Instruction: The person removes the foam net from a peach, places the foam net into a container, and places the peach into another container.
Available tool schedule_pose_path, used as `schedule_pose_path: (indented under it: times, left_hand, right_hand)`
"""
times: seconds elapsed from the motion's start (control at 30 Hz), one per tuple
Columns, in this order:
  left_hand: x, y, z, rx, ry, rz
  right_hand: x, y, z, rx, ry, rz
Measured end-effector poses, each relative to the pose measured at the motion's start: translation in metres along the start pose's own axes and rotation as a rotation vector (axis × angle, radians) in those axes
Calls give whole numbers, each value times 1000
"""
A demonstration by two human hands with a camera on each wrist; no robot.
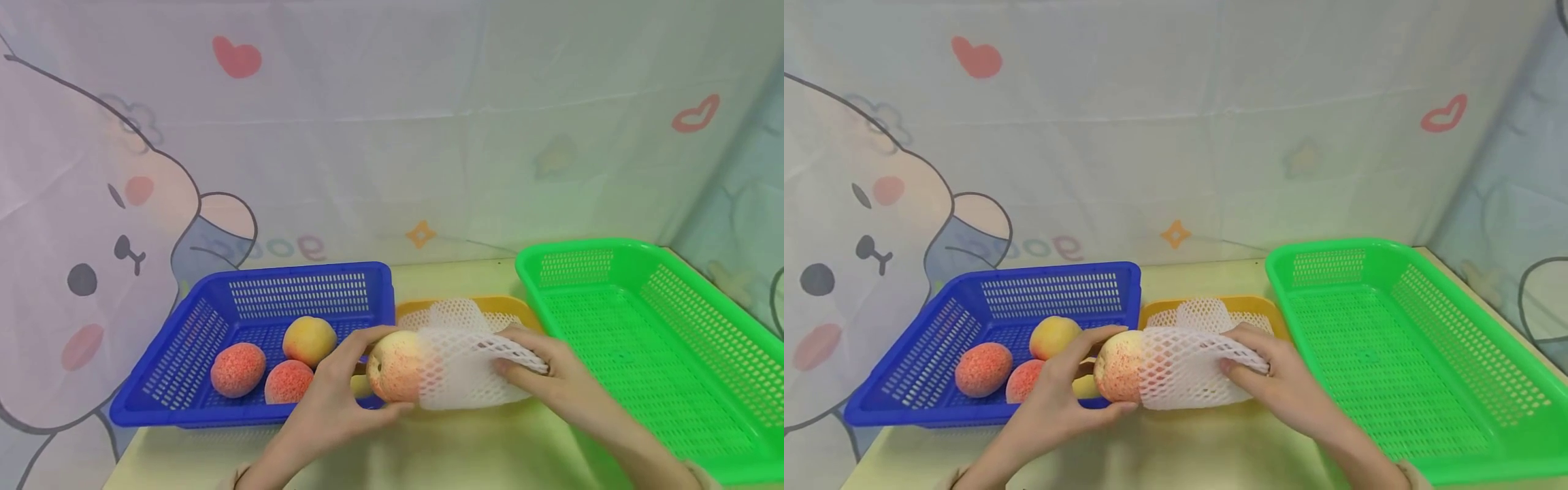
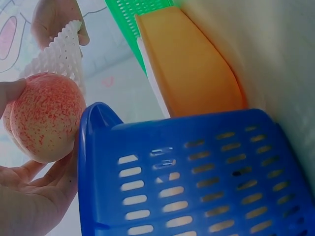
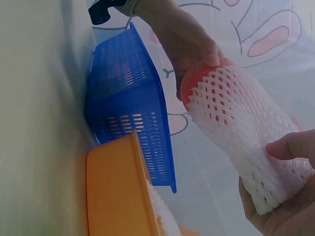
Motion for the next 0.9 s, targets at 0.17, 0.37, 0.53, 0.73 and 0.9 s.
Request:
schedule_pose_path:
  times: [0.17,0.37,0.53,0.73,0.9]
  left_hand:
    - [-6,0,4,-31,-59,-30]
    - [-12,0,9,-95,-88,-22]
    - [-21,0,11,-106,-121,-23]
    - [-30,0,12,-125,-205,-5]
    - [-35,0,13,-126,-277,31]
  right_hand:
    - [-8,-1,3,-11,54,-61]
    - [-18,-1,1,77,73,-113]
    - [-24,1,-1,189,53,-154]
    - [-30,1,-3,208,63,-244]
    - [-33,1,-2,186,157,-346]
Point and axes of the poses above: each hand's wrist, its own y-axis away from the middle knuckle, its own x-axis out of the palm, z = x × y, the point moved 6 cm from there along -y, towards the middle knuckle, and after that the axes turned 7 degrees about -y, right-handed, at the moved point
